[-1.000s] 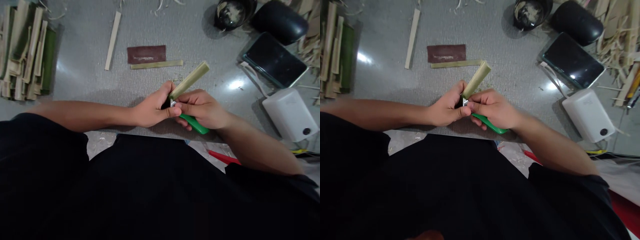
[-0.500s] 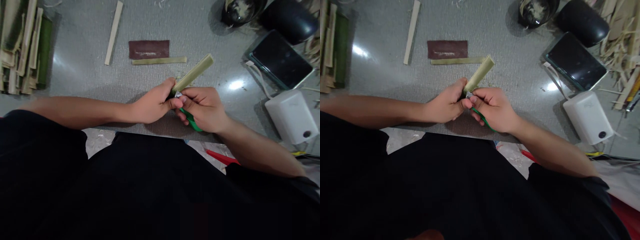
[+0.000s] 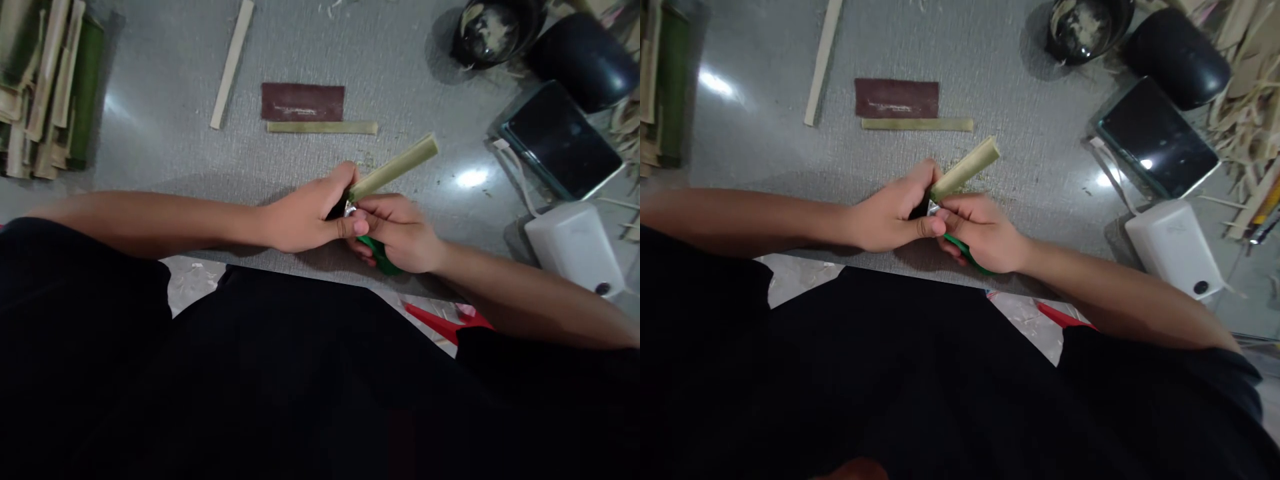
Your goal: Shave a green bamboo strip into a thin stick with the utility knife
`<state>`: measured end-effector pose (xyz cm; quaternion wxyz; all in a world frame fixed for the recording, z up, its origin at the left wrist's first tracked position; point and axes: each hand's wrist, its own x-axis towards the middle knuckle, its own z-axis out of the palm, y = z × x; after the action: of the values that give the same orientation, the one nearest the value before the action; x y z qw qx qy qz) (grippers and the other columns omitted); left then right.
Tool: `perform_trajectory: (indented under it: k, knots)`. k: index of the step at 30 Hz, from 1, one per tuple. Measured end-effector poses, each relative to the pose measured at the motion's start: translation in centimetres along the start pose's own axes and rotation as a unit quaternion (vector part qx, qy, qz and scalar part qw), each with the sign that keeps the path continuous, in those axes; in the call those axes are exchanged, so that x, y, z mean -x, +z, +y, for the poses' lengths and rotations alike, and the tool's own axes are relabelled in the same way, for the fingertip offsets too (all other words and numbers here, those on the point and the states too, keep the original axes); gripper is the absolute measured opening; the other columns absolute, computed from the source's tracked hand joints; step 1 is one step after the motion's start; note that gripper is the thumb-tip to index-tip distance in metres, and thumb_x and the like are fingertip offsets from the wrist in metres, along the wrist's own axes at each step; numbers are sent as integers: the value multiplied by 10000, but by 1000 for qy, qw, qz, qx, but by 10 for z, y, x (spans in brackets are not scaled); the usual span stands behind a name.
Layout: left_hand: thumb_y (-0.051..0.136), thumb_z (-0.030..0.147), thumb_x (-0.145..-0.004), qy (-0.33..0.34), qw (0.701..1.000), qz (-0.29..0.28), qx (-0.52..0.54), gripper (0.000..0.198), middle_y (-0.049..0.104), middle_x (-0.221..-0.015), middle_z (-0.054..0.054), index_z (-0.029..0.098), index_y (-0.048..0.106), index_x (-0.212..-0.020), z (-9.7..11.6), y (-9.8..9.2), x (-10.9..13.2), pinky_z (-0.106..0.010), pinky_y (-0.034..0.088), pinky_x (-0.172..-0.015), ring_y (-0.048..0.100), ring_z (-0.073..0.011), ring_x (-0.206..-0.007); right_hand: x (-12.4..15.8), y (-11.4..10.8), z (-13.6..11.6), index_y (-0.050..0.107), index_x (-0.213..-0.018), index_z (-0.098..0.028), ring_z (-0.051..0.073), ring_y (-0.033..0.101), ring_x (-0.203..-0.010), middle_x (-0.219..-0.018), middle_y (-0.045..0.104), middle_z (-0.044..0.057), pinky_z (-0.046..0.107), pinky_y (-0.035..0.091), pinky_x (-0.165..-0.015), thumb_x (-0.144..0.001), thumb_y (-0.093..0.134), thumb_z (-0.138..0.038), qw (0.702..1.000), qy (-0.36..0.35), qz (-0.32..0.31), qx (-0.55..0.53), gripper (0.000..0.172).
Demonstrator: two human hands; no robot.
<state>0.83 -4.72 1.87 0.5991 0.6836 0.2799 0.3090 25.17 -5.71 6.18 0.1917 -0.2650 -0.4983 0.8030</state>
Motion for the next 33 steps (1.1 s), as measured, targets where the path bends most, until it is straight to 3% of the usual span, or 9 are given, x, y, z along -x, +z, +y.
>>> perform_trajectory:
  k: [5, 10, 17, 21, 27, 30, 33]
  knots:
    - [904, 1083, -971, -21, 999, 16, -34, 892, 625, -902, 37, 283, 559, -1166, -6, 0, 4, -371, 523, -719, 651, -198, -776, 5, 6, 7, 644, -859, -255, 127, 501, -488, -636, 589, -45, 280, 444, -427, -1217, 922, -782, 999, -30, 42, 18, 695]
    - [808, 1132, -978, -37, 997, 11, -63, 919, 569, -875, 38, 276, 546, -1187, -10, 1, 9, -418, 603, -842, 628, -205, -774, 9, 4, 16, 667, -911, -240, 115, 507, -488, -664, 603, -47, 267, 467, -436, -1283, 831, -775, 997, -56, 31, 43, 671]
    - [799, 1099, -1023, -27, 996, -9, -83, 900, 578, -901, 18, 257, 568, -1243, -14, -1, 10, -398, 558, -816, 633, -221, -801, 9, 5, 14, 655, -887, -245, 112, 499, -483, -658, 590, -48, 271, 457, -416, -1269, 854, -777, 996, -56, 42, 50, 684]
    - [793, 1086, -1042, -7, 996, 7, -83, 856, 588, -897, 6, 274, 571, -1196, -17, -3, 7, -401, 523, -776, 632, -244, -830, 8, 6, 11, 661, -891, -250, 124, 486, -505, -658, 566, -43, 280, 429, -404, -1225, 897, -810, 996, -50, 64, 41, 693]
    - [863, 1067, -1015, -14, 997, 0, -73, 852, 609, -926, 0, 280, 567, -1149, -14, -4, 2, -388, 494, -778, 599, -222, -836, 5, 2, 5, 606, -829, -259, 124, 492, -468, -638, 574, -37, 297, 439, -411, -1217, 885, -839, 999, -13, 10, 47, 752]
    - [820, 1107, -1012, -4, 998, 8, -66, 883, 583, -904, 15, 276, 550, -1139, -13, -2, 3, -381, 482, -775, 607, -213, -824, 5, 1, 9, 609, -858, -261, 132, 487, -481, -646, 574, -42, 296, 450, -419, -1235, 880, -807, 999, -21, 6, 32, 716]
    - [762, 1108, -1053, -9, 997, 32, -68, 866, 547, -882, 30, 274, 547, -1147, -15, 0, 3, -378, 482, -813, 593, -205, -827, 6, 1, 15, 634, -929, -260, 135, 475, -510, -669, 560, -47, 290, 459, -442, -1264, 879, -737, 998, -44, 41, 22, 632]
